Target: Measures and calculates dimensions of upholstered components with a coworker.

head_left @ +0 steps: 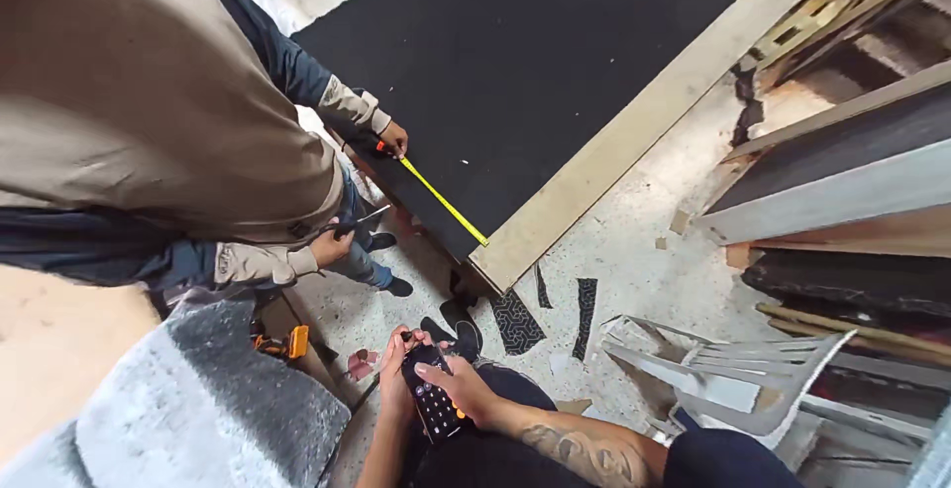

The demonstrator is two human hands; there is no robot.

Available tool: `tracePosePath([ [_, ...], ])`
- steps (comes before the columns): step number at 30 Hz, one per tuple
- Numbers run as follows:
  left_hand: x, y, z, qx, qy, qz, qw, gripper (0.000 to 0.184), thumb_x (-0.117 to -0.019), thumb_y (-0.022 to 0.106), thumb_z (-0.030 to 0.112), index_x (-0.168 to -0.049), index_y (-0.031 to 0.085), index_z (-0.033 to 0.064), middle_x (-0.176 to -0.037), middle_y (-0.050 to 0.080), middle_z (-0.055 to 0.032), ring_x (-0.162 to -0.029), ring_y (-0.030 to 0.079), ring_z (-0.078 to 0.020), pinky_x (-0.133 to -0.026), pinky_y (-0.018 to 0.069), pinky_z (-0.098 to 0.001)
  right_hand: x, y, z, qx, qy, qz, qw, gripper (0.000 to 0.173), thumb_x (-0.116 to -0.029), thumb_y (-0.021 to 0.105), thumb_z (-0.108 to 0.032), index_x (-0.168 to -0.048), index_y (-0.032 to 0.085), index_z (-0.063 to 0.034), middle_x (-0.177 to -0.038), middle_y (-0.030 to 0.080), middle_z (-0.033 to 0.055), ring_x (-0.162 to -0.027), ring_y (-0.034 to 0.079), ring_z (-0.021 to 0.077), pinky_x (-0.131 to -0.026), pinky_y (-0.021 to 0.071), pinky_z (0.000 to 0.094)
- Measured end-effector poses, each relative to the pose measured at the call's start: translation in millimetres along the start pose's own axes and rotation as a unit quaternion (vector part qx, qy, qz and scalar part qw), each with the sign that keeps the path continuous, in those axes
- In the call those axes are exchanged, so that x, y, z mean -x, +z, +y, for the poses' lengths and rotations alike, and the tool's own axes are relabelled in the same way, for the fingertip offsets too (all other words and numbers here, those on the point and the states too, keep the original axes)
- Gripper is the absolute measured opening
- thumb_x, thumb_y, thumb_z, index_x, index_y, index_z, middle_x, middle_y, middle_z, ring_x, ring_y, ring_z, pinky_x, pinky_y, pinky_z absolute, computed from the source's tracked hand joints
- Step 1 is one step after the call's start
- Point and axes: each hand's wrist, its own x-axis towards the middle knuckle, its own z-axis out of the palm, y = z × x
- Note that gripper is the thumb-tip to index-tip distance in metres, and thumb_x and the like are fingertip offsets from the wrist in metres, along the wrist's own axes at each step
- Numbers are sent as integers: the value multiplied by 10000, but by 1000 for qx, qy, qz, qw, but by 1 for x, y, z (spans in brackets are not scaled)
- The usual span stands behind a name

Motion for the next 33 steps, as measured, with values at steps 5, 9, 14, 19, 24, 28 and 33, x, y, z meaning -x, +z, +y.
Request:
tracePosePath([
  [5,-45,20,-5,111,-106,-50,987,354,-1123,311,359,-1187,609,179,-967,701,-22,-873,715,-187,-822,626,-447,4,-26,-43,179,7,-18,984,542,-1054,478,-546,-1098,694,-51,-909,739,65,-802,720,152,-738,616,387],
  [9,-49,25,-2,172,-114,-29,978,342,-1130,301,313,-1189,578,122,-984,693,-56,-883,713,-184,-807,628,-390,3,-77,-84,256,12,-34,966,573,-1105,336,-465,-1144,679,-7,-907,740,114,-734,717,219,-658,623,408],
  [14,-58,16,13,254,-28,-17,967,409,-1123,310,365,-1119,663,159,-968,707,-27,-890,719,-191,-831,625,-444,-72,-150,-148,439,-109,104,886,283,-1011,636,-326,-1047,705,-54,-858,739,60,-716,723,172,-685,638,386],
  [19,-45,24,-5,273,70,76,957,373,-1100,395,382,-1113,691,155,-966,723,-33,-913,739,-199,-844,636,-456,-182,-178,-267,713,-209,24,669,325,-1020,569,-326,-1160,705,-66,-1003,746,99,-940,728,241,-867,594,493],
  [24,-45,68,-79,331,171,225,900,431,-1101,374,441,-1079,709,170,-946,718,11,-913,725,-155,-846,628,-413,-255,-174,-329,791,-163,-206,552,311,-1012,588,-263,-1215,684,-48,-1137,708,170,-1099,678,338,-963,534,554],
  [28,-57,120,-129,393,228,287,843,452,-1097,389,434,-1033,715,128,-912,716,-1,-885,726,-156,-822,627,-388,-341,-183,-307,825,-275,-303,389,664,-766,801,-17,-1386,571,-72,-1374,572,244,-1318,518,451,-1034,472,618],
  [33,-71,167,-142,364,235,383,816,510,-1109,322,468,-1005,702,143,-876,724,3,-833,740,-149,-759,649,-385,-436,-129,-326,826,-388,-246,326,258,-1036,481,-48,-1206,669,3,-1266,655,219,-1203,623,415,-957,524,631],
])
